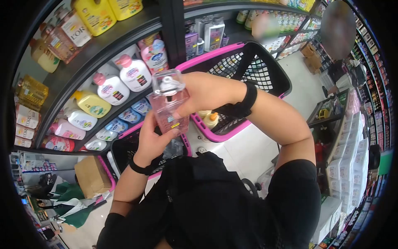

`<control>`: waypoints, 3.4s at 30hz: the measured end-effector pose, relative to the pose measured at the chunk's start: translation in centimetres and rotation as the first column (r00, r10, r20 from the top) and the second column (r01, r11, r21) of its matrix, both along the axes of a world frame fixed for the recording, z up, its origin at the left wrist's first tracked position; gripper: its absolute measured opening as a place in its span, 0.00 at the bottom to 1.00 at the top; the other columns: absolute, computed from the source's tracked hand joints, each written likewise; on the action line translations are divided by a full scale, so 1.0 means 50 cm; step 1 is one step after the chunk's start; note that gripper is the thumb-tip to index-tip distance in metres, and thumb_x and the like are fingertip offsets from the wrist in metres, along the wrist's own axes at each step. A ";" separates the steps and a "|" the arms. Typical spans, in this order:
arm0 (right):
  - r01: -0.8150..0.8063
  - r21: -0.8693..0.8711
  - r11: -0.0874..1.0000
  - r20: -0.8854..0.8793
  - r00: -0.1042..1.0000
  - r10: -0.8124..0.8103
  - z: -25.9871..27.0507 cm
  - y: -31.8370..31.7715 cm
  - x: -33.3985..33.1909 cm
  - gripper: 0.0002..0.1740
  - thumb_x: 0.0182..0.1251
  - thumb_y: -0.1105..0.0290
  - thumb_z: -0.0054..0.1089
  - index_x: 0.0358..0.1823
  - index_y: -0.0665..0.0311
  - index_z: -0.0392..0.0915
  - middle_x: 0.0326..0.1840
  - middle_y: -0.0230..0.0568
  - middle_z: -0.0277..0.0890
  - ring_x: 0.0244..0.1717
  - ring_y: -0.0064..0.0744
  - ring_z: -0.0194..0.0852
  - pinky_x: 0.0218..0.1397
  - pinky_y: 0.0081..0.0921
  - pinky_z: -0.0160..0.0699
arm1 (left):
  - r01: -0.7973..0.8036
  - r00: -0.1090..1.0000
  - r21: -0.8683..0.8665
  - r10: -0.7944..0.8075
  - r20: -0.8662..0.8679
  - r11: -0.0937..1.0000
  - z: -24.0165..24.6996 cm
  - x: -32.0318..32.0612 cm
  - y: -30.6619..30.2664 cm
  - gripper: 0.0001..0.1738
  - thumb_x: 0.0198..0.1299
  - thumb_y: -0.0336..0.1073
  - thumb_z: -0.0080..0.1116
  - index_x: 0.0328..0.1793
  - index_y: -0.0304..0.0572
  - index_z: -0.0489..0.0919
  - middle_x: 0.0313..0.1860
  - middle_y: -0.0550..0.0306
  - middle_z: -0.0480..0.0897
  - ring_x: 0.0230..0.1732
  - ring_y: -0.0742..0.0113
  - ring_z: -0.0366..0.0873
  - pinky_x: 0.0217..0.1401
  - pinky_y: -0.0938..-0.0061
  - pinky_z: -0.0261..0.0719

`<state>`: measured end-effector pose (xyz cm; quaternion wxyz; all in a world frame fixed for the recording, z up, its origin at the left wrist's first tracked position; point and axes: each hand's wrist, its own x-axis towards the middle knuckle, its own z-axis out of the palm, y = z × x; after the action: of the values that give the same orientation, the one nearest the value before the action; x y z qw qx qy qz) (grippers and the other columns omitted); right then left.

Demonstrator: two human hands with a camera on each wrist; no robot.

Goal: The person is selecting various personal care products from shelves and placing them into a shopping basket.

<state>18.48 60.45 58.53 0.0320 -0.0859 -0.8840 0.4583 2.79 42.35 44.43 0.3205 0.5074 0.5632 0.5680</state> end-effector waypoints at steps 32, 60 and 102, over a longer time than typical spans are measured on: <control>0.453 0.288 0.844 0.258 0.812 -0.524 -0.949 0.473 0.104 0.33 0.51 0.73 0.75 0.63 0.58 0.79 0.66 0.44 0.78 0.71 0.52 0.68 0.75 0.39 0.70 | 0.034 0.857 -0.494 -0.279 -0.432 0.869 -0.073 0.177 0.071 0.36 0.57 0.39 0.75 0.73 0.50 0.77 0.84 0.29 0.52 0.82 0.33 0.58 0.80 0.54 0.66; 0.526 0.304 0.794 -0.528 0.787 -0.319 -0.230 0.123 -0.287 0.19 0.66 0.78 0.65 0.58 0.69 0.77 0.51 0.48 0.81 0.44 0.38 0.84 0.51 0.33 0.82 | 0.002 0.979 -0.156 -0.034 -0.202 0.988 -0.144 -0.121 -0.349 0.27 0.71 0.40 0.62 0.73 0.38 0.75 0.77 0.39 0.70 0.77 0.43 0.68 0.78 0.60 0.67; -0.027 -0.550 0.835 -0.153 0.986 -0.070 -0.122 -0.551 -0.459 0.38 0.63 0.72 0.76 0.71 0.72 0.66 0.63 0.44 0.78 0.64 0.32 0.78 0.68 0.35 0.78 | -0.179 0.949 0.127 0.137 0.283 0.976 0.155 -0.424 -0.507 0.38 0.61 0.29 0.72 0.74 0.33 0.65 0.65 0.51 0.79 0.64 0.63 0.79 0.70 0.64 0.75</control>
<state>-4.48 32.88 52.41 0.0851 -0.0627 -0.7083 0.6979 -18.41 16.97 52.17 0.3089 0.4006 0.5078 0.6972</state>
